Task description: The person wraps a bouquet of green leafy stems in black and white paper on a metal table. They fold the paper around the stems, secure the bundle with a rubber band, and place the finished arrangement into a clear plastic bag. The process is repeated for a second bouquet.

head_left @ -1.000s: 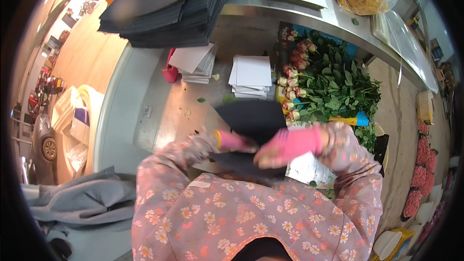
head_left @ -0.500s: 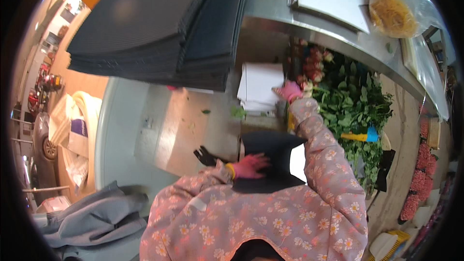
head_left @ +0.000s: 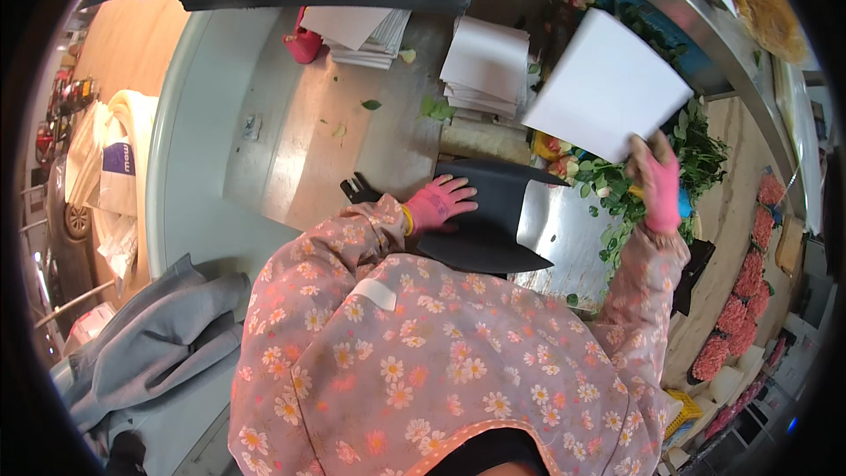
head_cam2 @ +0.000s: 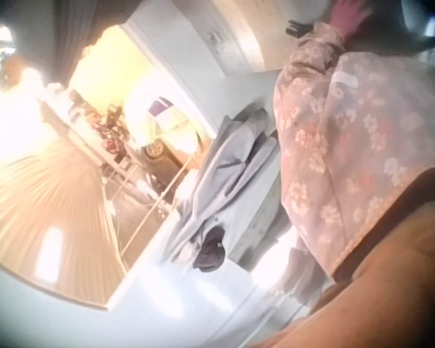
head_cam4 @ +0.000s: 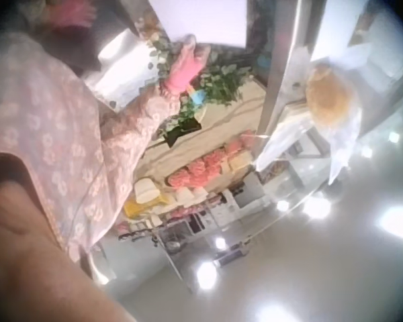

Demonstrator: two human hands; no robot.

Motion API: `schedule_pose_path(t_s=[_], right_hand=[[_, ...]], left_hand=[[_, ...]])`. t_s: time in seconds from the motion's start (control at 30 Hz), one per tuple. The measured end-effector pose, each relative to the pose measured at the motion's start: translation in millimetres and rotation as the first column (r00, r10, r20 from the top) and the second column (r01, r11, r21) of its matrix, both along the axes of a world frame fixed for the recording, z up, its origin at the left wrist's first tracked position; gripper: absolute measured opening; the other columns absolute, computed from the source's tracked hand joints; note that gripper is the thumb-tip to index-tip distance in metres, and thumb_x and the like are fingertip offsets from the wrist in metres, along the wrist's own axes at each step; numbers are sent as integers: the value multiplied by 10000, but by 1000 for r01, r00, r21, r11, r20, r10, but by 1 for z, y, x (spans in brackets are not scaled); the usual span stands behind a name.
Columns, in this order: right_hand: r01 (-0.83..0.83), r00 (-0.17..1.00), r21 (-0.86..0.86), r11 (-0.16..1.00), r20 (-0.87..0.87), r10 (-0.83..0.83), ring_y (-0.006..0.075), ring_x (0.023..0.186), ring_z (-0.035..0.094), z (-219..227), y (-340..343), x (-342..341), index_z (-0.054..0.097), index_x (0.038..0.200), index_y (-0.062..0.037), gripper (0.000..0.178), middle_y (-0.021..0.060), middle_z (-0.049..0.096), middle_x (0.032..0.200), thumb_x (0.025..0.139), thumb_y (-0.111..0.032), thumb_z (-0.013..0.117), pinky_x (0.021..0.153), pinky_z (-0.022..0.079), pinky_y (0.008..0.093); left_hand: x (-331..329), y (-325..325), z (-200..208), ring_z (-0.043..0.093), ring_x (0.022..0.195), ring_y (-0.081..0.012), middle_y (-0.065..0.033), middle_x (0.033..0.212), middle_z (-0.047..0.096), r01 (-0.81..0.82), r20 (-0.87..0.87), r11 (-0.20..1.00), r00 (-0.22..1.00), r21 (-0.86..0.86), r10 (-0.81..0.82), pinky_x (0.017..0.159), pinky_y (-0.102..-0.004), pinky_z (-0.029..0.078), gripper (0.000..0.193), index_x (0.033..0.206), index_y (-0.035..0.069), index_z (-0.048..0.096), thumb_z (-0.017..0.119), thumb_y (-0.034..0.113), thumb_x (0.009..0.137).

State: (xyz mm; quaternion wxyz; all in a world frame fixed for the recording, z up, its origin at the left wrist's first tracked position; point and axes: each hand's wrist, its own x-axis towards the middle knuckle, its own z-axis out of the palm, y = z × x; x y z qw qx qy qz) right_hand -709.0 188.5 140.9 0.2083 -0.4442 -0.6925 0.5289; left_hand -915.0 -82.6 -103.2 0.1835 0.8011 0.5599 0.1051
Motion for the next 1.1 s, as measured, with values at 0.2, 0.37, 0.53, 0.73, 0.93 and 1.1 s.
schedule_pose_path(t_s=[0.2, 0.37, 0.53, 0.73, 0.93, 1.1], right_hand=[[-300, 952, -57, 952, 39, 303, 101, 475, 464, -84, 58, -99, 597, 877, -29, 397, 7, 523, 573, 858, -426, 591, 454, 352, 255], [-558, 640, 341, 757, 757, 131, 337, 811, 615, -199, 99, -139, 594, 1024, 11, 643, 196, 629, 840, 765, -576, 617, 709, 485, 446], [-675, 686, 585, 450, 722, 90, 392, 1191, 424, -149, 48, -161, 348, 1339, -21, 949, 235, 435, 1291, 671, -616, 665, 932, 409, 441], [-853, 350, 189, 486, 898, 266, 389, 1248, 367, -149, -6, -158, 292, 1367, -25, 940, 221, 384, 1316, 610, -326, 762, 984, 377, 435], [-899, 298, 69, 433, 821, 487, 388, 1147, 478, -120, 24, -166, 341, 1316, -10, 801, 226, 459, 1250, 678, -331, 705, 929, 422, 429], [-839, 463, 240, 489, 787, 409, 335, 956, 600, -85, 37, -155, 461, 1264, -92, 539, 164, 619, 969, 772, -240, 622, 785, 494, 414]], left_hand=[[3, 7, 2, 355, 1279, -300, -68, 1358, 416, -12, -23, 1000, 1000, 21, 12, 1033, -484, 290, 601, 1238, 209, 497, 696, 389, 700], [3, 7, 4, 367, 1267, -301, -71, 1331, 437, -30, 55, 999, 998, 32, 29, 1026, -486, 301, 597, 1216, 197, 514, 709, 363, 676], [6, 0, 7, 364, 1271, -305, -75, 1333, 432, -78, 132, 997, 988, 14, 75, 1030, -493, 296, 598, 1214, 194, 517, 707, 362, 672], [6, 0, 4, 360, 1271, -310, -81, 1339, 422, -66, 118, 998, 991, 11, 64, 1025, -504, 296, 612, 1229, 201, 512, 703, 380, 675], [4, 0, -1, 356, 1266, -323, -87, 1349, 412, -76, 139, 997, 987, -6, 76, 1015, -513, 296, 615, 1242, 209, 504, 697, 384, 684], [2, 7, 4, 349, 1276, -326, -93, 1354, 412, -28, 122, 999, 992, -20, 30, 1027, -506, 286, 620, 1254, 206, 492, 692, 384, 695]])
